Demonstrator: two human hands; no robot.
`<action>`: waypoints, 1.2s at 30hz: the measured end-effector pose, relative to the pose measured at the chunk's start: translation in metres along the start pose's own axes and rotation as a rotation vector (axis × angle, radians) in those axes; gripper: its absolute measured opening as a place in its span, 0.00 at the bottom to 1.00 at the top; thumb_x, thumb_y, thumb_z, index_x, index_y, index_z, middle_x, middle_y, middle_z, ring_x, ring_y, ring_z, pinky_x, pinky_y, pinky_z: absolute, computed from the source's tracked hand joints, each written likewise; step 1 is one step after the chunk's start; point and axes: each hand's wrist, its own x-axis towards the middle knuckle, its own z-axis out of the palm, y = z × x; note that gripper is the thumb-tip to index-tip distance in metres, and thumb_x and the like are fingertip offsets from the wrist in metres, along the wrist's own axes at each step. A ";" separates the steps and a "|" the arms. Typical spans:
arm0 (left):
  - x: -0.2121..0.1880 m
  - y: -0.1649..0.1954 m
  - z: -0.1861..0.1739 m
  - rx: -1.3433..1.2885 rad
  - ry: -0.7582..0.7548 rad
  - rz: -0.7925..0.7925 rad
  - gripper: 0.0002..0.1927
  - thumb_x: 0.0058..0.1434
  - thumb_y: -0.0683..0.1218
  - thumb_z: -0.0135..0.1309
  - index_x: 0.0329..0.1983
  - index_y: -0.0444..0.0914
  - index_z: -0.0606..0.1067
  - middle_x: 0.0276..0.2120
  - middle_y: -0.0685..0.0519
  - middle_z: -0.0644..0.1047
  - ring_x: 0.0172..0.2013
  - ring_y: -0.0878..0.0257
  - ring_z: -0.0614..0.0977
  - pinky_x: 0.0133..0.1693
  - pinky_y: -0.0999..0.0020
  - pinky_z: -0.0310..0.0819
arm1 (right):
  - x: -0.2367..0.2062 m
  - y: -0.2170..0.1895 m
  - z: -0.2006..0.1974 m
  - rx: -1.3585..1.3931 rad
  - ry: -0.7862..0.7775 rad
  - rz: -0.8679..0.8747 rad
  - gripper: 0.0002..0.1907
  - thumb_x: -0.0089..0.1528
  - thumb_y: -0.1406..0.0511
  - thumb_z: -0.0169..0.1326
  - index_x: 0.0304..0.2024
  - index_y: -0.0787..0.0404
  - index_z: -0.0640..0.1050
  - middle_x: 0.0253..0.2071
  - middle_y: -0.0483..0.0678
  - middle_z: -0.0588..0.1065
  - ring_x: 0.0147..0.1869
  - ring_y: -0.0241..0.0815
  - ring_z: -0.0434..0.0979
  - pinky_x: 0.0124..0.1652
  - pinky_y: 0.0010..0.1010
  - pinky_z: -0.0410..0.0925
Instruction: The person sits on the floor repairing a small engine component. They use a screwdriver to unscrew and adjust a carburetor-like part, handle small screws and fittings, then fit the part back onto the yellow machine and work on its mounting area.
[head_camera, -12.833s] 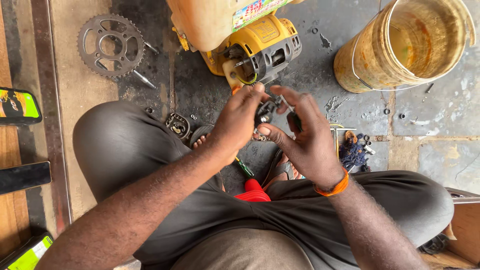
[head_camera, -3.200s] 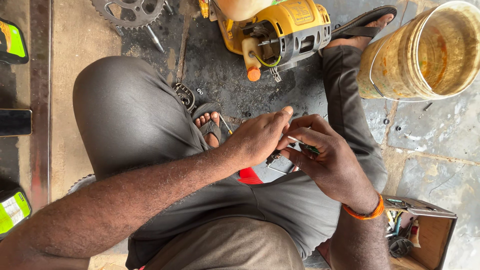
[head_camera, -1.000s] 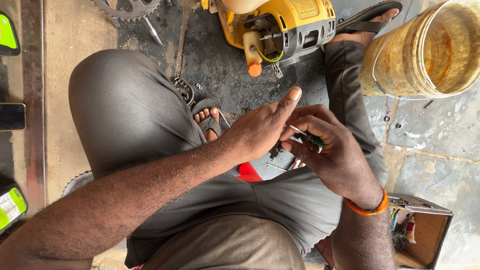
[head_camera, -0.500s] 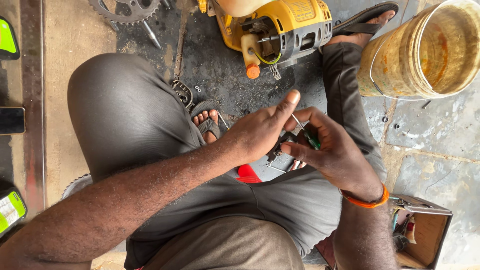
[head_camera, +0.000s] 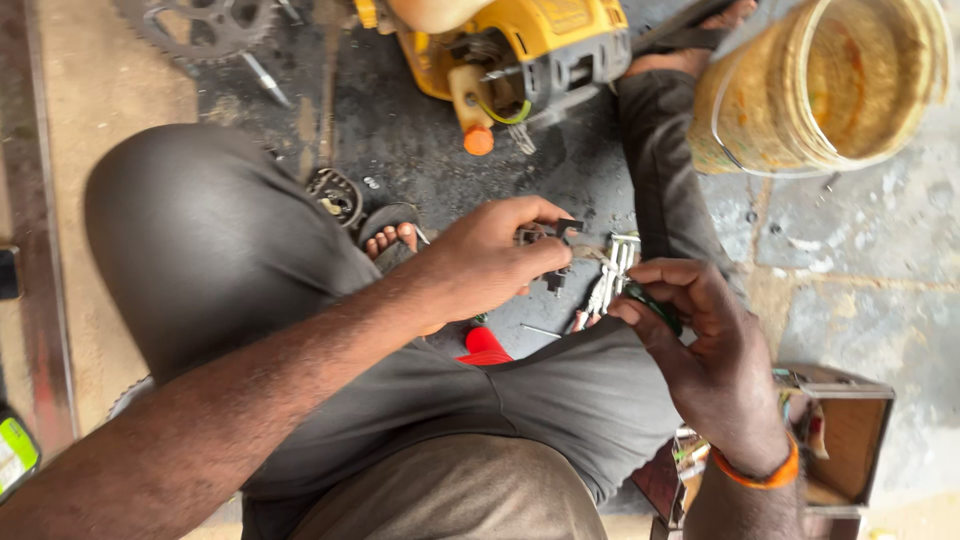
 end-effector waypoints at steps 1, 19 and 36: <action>0.000 0.001 0.000 -0.009 -0.017 0.003 0.23 0.57 0.50 0.54 0.56 0.40 0.76 0.36 0.58 0.80 0.30 0.68 0.81 0.34 0.69 0.77 | -0.001 -0.001 -0.001 0.005 0.034 -0.037 0.14 0.61 0.72 0.60 0.49 0.66 0.74 0.44 0.43 0.79 0.48 0.27 0.78 0.47 0.20 0.71; -0.009 -0.004 -0.008 0.053 -0.146 0.070 0.22 0.60 0.46 0.52 0.58 0.41 0.76 0.39 0.58 0.80 0.35 0.73 0.80 0.39 0.73 0.79 | -0.012 -0.014 0.011 -0.298 0.186 -0.109 0.14 0.58 0.68 0.66 0.46 0.60 0.82 0.39 0.45 0.82 0.35 0.30 0.78 0.32 0.21 0.70; -0.015 -0.005 -0.011 0.178 -0.126 0.174 0.21 0.61 0.46 0.53 0.59 0.40 0.76 0.42 0.56 0.81 0.41 0.70 0.82 0.46 0.70 0.78 | -0.012 -0.023 0.020 -0.357 0.179 -0.245 0.13 0.60 0.67 0.65 0.46 0.59 0.81 0.41 0.46 0.81 0.34 0.34 0.79 0.31 0.24 0.70</action>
